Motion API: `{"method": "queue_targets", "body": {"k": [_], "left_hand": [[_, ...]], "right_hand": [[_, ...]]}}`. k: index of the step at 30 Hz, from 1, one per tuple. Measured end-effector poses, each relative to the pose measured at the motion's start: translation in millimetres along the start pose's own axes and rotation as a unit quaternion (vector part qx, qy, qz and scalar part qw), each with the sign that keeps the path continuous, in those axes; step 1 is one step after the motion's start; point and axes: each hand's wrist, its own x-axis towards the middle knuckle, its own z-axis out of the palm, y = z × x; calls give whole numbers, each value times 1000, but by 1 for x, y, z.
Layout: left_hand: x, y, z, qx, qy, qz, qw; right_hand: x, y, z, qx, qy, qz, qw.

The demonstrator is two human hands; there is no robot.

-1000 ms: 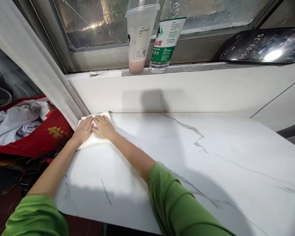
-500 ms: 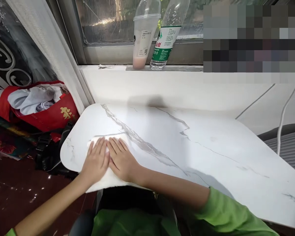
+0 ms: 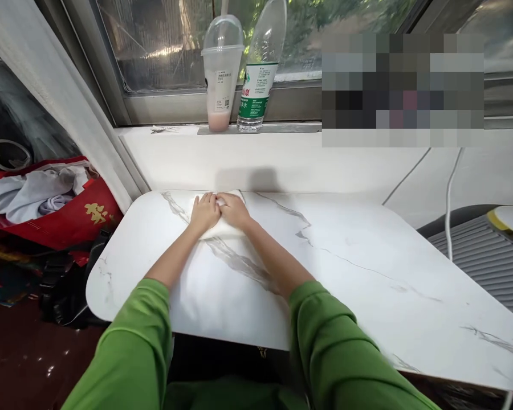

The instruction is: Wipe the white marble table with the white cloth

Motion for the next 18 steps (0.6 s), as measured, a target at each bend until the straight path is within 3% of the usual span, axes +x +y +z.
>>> {"method": "queue_targets", "body": {"k": [3, 6, 14, 18], "left_hand": [[19, 11, 8, -9, 6, 19, 1000], [16, 17, 9, -20, 4, 26, 999], [-41, 53, 5, -51, -35, 15, 998], [-75, 82, 0, -78, -46, 14, 996]], "right_hand": [[5, 22, -9, 1, 26, 24, 999], [-1, 25, -12, -20, 37, 23, 999], [-66, 17, -36, -42, -31, 10, 999], [-107, 15, -58, 33, -97, 43, 994]]}}
